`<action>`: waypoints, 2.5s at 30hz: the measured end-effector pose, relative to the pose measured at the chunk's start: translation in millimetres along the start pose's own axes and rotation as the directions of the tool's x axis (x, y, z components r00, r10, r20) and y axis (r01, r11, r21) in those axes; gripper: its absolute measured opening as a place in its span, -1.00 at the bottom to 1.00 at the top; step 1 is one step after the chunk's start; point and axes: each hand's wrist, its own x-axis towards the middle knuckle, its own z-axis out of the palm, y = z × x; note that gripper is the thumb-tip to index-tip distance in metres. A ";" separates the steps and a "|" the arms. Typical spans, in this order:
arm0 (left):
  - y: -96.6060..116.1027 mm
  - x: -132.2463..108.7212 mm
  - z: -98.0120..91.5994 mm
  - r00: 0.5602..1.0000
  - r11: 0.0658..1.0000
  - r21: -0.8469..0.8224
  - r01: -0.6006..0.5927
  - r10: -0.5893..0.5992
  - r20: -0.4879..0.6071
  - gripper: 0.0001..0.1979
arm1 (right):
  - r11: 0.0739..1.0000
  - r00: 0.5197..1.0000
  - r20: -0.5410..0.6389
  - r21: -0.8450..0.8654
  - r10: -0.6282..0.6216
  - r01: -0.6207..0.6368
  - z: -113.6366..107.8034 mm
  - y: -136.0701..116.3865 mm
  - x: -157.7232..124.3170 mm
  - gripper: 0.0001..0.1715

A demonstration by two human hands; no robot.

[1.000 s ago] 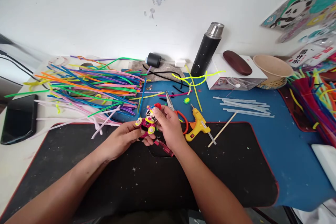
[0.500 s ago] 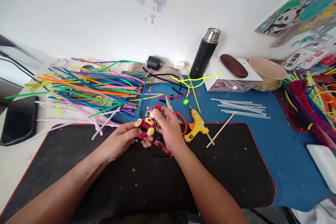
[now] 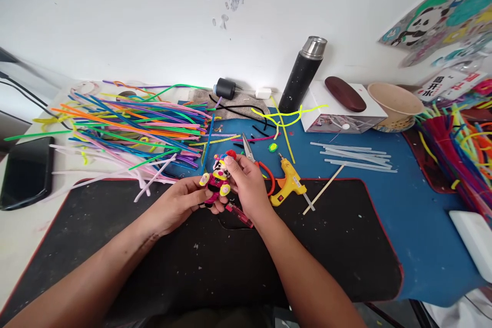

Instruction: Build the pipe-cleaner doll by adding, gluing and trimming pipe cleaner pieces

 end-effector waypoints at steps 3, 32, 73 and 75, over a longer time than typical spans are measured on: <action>1.4 0.6 0.3 1.000 1.000 0.003 0.002 -0.002 -0.003 -0.79 | 1.000 1.000 0.009 0.007 0.011 -0.011 0.9 -0.2 -1.4 -0.54; 8.6 -5.0 9.4 0.998 0.992 -0.111 0.053 -0.055 -0.013 -0.80 | 1.000 1.000 -0.018 -0.012 -0.015 0.015 4.2 -4.1 -4.2 -0.49; 11.5 -9.5 14.8 0.996 0.995 -0.049 0.084 -0.086 -0.040 -0.72 | 0.998 0.998 -0.023 -0.029 0.054 -0.055 10.6 -6.1 -5.5 -0.39; 10.6 -9.6 15.6 0.996 0.997 -0.042 0.070 -0.073 -0.051 -0.73 | 0.998 0.998 -0.028 -0.036 0.053 -0.054 10.2 -6.0 -5.0 -0.39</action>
